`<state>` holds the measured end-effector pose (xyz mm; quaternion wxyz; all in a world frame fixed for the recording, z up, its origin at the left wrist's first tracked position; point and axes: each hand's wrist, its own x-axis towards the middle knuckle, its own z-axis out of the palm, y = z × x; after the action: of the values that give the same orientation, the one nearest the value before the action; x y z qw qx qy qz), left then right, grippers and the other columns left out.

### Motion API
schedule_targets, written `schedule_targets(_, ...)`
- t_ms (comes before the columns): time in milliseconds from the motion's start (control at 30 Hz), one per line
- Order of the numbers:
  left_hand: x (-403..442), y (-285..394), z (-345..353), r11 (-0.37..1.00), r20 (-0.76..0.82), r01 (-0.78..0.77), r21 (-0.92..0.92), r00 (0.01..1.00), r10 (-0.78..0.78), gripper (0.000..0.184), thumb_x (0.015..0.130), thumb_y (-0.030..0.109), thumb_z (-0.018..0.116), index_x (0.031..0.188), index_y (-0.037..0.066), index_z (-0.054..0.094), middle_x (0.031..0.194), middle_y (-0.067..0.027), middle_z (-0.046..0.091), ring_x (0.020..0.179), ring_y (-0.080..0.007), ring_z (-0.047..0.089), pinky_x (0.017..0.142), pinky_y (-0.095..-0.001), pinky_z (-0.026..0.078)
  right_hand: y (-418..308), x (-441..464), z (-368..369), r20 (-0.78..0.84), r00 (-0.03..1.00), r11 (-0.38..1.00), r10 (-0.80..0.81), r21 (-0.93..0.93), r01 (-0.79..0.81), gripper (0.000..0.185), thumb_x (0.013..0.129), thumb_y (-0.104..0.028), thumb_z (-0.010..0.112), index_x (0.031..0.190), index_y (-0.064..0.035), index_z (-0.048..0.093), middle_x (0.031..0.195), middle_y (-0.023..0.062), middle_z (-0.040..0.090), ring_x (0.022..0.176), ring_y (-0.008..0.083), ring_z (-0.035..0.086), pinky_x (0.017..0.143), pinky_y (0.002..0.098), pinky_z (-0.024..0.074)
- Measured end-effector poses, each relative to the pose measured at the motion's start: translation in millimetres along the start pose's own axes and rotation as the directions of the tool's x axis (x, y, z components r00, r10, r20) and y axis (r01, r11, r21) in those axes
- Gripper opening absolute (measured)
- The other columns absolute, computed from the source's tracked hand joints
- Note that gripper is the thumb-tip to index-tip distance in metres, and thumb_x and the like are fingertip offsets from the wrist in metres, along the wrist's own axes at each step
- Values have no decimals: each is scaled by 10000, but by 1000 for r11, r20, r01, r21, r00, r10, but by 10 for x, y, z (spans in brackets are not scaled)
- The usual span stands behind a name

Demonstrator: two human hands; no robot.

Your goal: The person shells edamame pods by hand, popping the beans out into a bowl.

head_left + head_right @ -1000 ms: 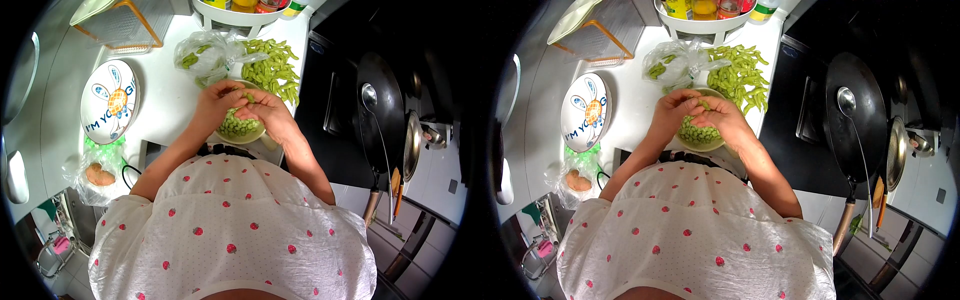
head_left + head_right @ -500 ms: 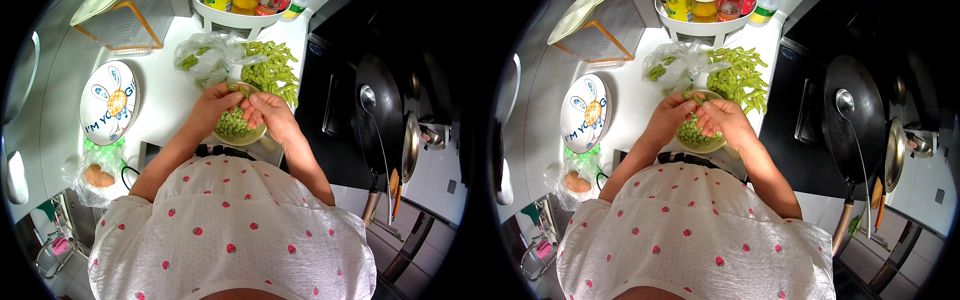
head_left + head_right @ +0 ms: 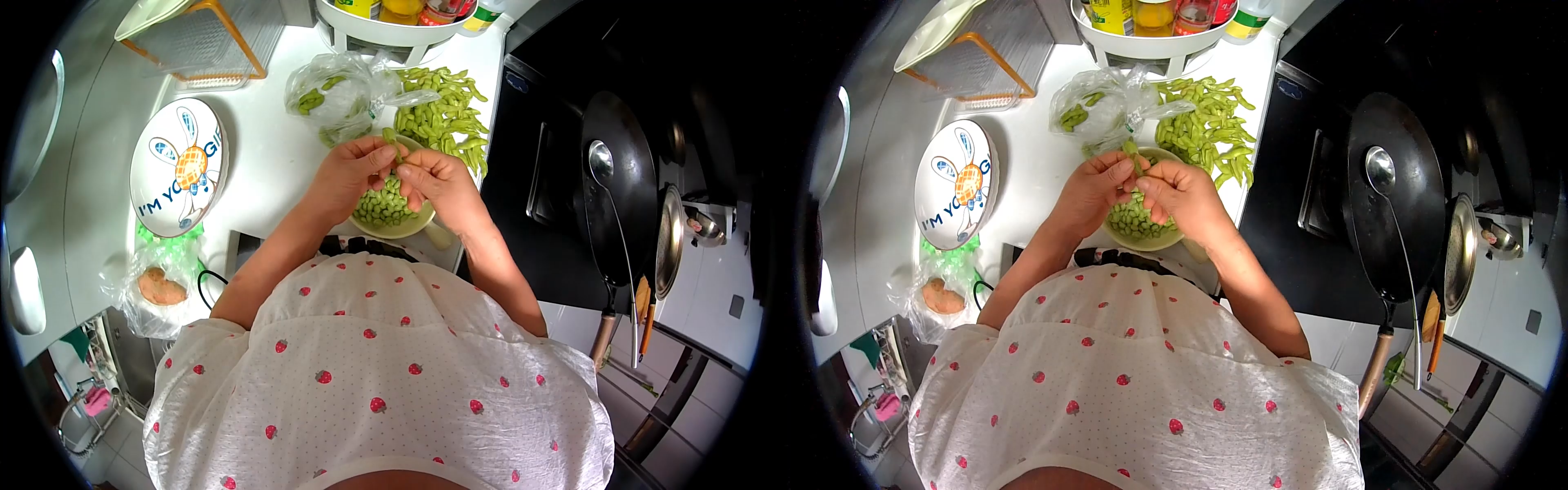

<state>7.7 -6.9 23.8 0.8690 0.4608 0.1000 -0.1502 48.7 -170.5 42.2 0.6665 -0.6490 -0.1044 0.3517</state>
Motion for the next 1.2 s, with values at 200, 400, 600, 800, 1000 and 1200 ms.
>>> schedule_targets(200, 23, -30, -21, 993, 107, -15, -119, 994, 28, 161, 844, 199, 563, 894, 48, 585, 707, 35, 522, 629, -52, 453, 613, -195, 374, -44, -19, -7, 194, 972, 936, 132, 299, -187, 196, 859, -177, 545, 828, 10, 594, 609, 22, 540, 449, 68, 450, 417, 181, 342)
schedule_targets(400, 72, -104, -8, 995, -18, -66, -78, 998, 65, 116, 826, 159, 575, 819, 50, 612, 685, 27, 543, 577, -51, 435, 544, -186, 346, -8, 7, 25, -13, 991, 990, 136, -20, -137, 195, 853, -150, 550, 744, 7, 591, 567, -15, 515, 464, 61, 455, 395, 180, 323)
schedule_targets(600, 116, -127, 8, 995, -99, -64, 71, 993, 71, 118, 830, 147, 568, 825, 34, 604, 687, 15, 547, 594, -56, 458, 554, -189, 366, 91, -6, 170, -95, 878, 582, -469, -781, 226, 142, 814, -125, 581, 742, -3, 596, 571, 93, 552, 461, 175, 500, 453, 297, 387)
schedule_targets(800, 102, -110, -1, 1000, -116, 26, -14, 993, -27, 153, 845, 162, 561, 879, 19, 599, 755, -5, 566, 660, -77, 504, 614, -213, 425, 128, 23, 82, -103, 902, 677, -418, -697, 234, 122, 814, -124, 578, 800, -3, 590, 591, 125, 553, 473, 203, 512, 470, 297, 408)
schedule_targets(1000, 30, -26, 24, 998, -75, 23, -63, 997, -28, 169, 845, 159, 555, 876, 0, 604, 778, -26, 581, 696, -87, 522, 617, -216, 442, 10, -40, 114, -179, 919, 778, -352, -602, 180, 137, 782, -131, 593, 761, -1, 555, 646, 193, 540, 594, 362, 531, 505, 385, 418)
schedule_targets(1200, -16, -3, -8, 999, -80, 35, 8, 996, -34, 162, 835, 141, 564, 876, -10, 605, 748, -41, 589, 670, -103, 548, 608, -217, 459, 5, -51, 114, -122, 869, 640, -479, -727, 250, 163, 769, -123, 604, 702, -5, 514, 633, 182, 527, 588, 361, 524, 512, 399, 418)
